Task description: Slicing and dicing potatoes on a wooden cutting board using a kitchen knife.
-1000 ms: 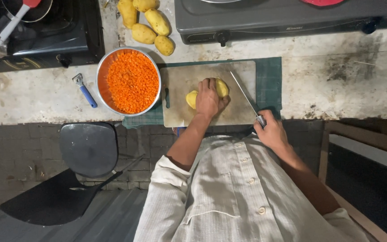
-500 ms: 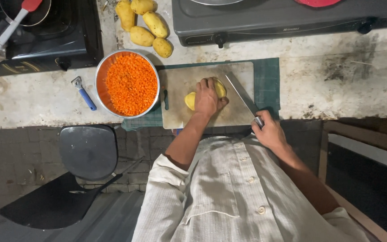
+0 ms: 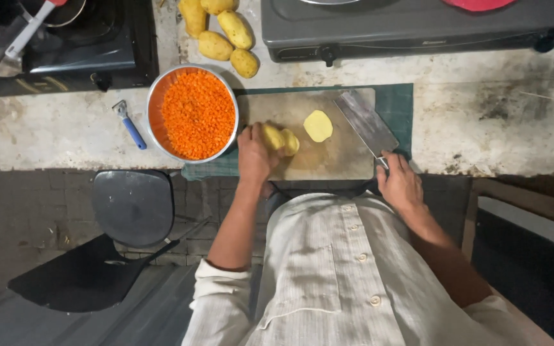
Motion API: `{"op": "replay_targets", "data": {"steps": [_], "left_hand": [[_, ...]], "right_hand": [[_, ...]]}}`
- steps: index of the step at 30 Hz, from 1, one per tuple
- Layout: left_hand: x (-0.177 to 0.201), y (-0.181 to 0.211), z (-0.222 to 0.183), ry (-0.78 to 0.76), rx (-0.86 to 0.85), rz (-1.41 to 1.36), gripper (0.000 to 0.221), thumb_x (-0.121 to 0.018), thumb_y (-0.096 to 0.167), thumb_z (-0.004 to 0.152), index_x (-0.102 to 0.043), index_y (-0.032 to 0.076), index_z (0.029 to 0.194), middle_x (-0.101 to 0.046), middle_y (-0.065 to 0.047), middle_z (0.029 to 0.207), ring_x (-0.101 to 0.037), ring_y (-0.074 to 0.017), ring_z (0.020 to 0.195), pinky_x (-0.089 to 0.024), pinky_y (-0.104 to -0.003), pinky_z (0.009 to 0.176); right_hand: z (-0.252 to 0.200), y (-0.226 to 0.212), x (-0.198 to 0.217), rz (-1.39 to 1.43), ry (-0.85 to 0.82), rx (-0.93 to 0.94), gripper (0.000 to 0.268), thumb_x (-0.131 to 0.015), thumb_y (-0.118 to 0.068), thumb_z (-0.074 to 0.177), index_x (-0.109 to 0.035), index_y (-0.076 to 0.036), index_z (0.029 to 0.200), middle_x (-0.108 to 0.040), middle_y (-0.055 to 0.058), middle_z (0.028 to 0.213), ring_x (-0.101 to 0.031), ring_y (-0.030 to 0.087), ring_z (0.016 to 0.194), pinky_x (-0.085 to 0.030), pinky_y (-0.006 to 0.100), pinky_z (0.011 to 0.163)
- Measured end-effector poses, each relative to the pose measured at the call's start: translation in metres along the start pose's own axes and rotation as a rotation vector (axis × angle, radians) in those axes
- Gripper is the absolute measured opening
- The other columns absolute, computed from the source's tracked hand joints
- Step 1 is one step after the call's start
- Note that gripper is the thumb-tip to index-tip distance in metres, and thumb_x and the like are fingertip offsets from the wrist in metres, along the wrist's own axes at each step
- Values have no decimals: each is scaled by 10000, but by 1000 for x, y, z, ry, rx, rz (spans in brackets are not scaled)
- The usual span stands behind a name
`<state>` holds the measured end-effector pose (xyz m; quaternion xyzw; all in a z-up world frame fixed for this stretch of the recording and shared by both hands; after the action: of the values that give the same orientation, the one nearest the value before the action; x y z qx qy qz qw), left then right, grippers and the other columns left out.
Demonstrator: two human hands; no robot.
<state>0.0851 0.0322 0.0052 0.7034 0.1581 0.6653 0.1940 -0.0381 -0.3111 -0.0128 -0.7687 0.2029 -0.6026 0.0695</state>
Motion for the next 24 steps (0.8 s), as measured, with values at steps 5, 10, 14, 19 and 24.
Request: {"op": "replay_targets", "data": {"steps": [5,10,14,19,24], "left_hand": [[-3,-34,-32,-60,44,51,937,-843,366,584,-472,-2,1362,-517,-186,1210,-561,-380,1101,-502,-395,974],[-2,-35,-42,-163,82,103,872,-795,304,681,-406,-21,1390,-480,-207,1284,-519,-384,1186,-415,-378,1061],[-8,-25,-36,-303,146,123,982,-849,424,654,-390,75,1449,-467,-167,1326,-463,-346,1269,-432,-437,1061],[-28,20,-12,-112,-103,110,898,-869,452,644,-481,152,1396,-529,-129,1315,-501,-312,1278,-399,-441,1082],[-114,-3,-1,-241,-117,343,635,-706,304,831,-476,92,1384,-530,-119,1273,-542,-308,1157,-511,-404,930]], "right_hand": [[16,-4,-5,-44,32,53,421,-586,-264,936,-540,-191,1349,-626,116,1137,-667,355,1035,-569,496,809],[26,-2,-10,-44,73,102,410,-625,-209,921,-565,-139,1321,-607,142,1103,-647,369,1046,-558,502,822],[31,6,-8,-34,147,140,442,-661,-162,897,-566,-161,1330,-580,127,1074,-633,379,1023,-545,510,829],[29,18,2,6,184,125,400,-645,-159,922,-563,-183,1313,-549,101,1105,-620,370,1047,-542,497,844],[18,39,18,44,296,41,376,-650,-116,935,-568,-154,1300,-522,124,1126,-621,394,1029,-543,504,839]]}}
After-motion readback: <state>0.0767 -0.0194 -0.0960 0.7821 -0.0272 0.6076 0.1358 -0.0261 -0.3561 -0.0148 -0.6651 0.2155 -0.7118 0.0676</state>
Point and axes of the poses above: each hand's wrist, its own z-axis towards the middle knuckle, its own x-axis out of the back of the hand, y = z × x, the point moved 10 cm from there along z, towards the middle knuckle
